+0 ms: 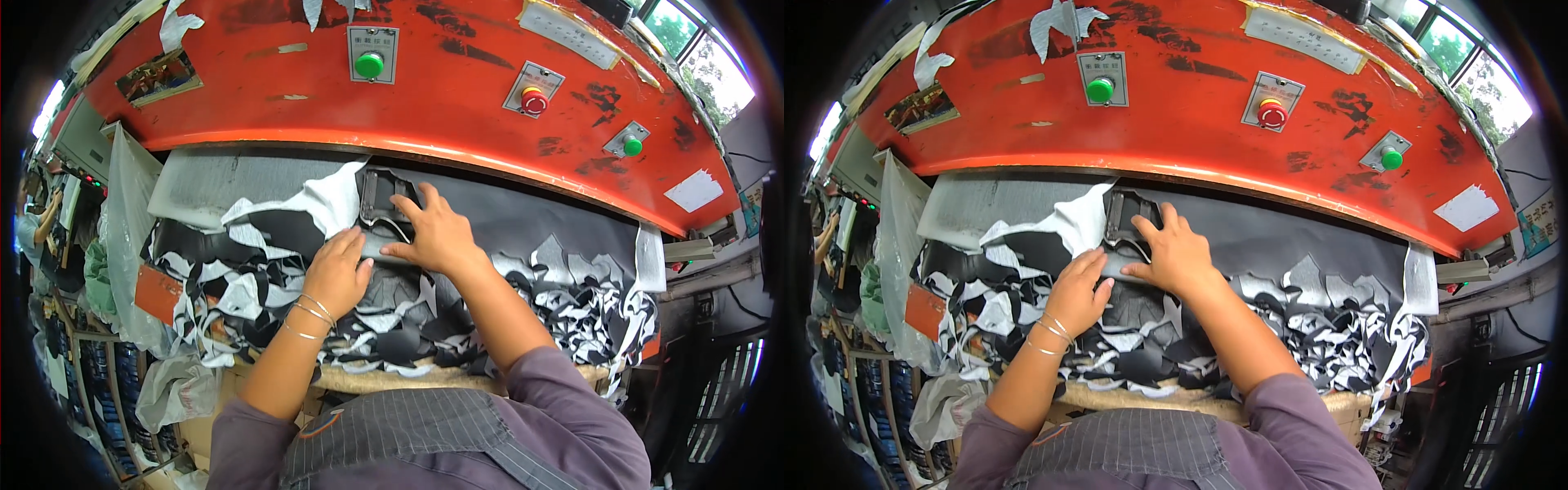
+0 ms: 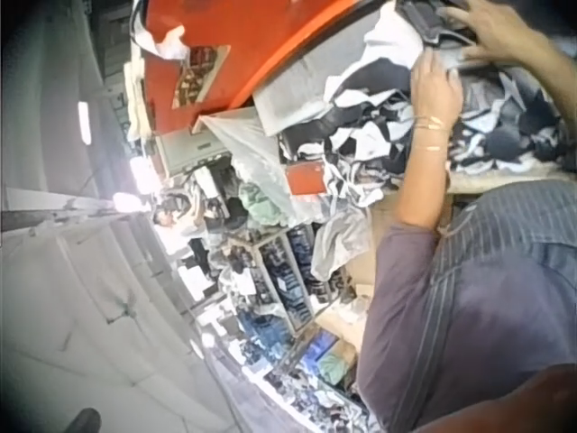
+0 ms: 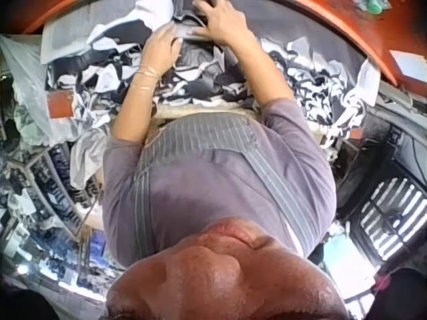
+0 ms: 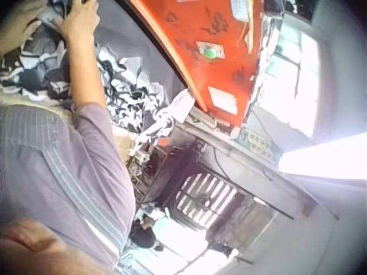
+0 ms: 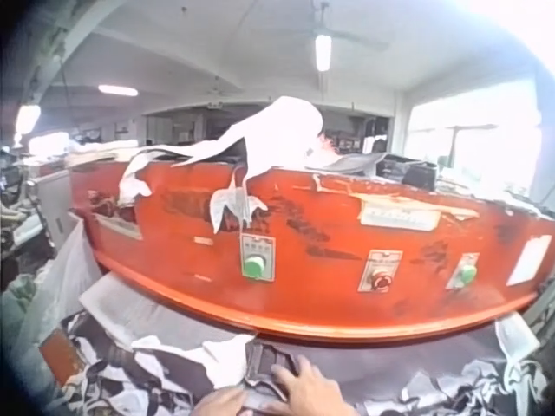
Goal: The recorder uses a metal die and a hydraulic press to cut shoe components from a leather sheet.
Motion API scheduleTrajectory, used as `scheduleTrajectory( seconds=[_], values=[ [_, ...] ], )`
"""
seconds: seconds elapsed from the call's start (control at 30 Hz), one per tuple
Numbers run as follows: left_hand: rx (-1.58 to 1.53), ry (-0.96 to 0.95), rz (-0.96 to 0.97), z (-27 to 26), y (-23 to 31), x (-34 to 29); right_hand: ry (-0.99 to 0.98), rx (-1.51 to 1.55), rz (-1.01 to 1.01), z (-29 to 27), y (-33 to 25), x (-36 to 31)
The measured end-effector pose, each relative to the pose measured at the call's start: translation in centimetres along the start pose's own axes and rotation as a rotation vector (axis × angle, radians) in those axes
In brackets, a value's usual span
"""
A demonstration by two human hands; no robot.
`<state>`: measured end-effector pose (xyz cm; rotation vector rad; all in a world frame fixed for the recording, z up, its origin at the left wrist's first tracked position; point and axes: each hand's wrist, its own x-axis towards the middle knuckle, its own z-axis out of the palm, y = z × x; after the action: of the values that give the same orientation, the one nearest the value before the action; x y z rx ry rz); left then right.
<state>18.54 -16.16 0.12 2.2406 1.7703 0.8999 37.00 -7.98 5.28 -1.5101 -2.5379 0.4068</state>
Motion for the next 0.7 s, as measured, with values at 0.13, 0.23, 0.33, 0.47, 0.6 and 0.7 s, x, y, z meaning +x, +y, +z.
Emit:
scheduleTrajectory(
  seconds=[0.13,0.23,0.33,0.47,0.6,0.7],
  values=[
    [0.113,-0.075,0.119,4.1,-4.8,-0.2,-0.151,0.236,-0.125,4.0,4.8,5.7],
    [-0.051,-0.142,0.125,3.3,-5.2,1.7,0.071,0.947,-0.157,4.6,10.1,5.5],
    [-0.149,-0.244,0.035,1.9,-4.9,4.1,0.024,1.340,-0.024,3.4,9.3,3.2],
    [-1.515,-0.299,-0.260,2.4,-1.0,5.2,0.061,0.883,-0.144,4.9,5.8,-1.0],
    [-1.318,-0.334,-0.520,4.9,-2.8,2.1,-0.035,0.956,-0.136,6.2,4.9,-4.2],
    [-1.377,-0.277,-0.534,5.8,-3.0,0.8,0.023,0.749,-0.107,4.5,6.7,-4.0]
  ],
)
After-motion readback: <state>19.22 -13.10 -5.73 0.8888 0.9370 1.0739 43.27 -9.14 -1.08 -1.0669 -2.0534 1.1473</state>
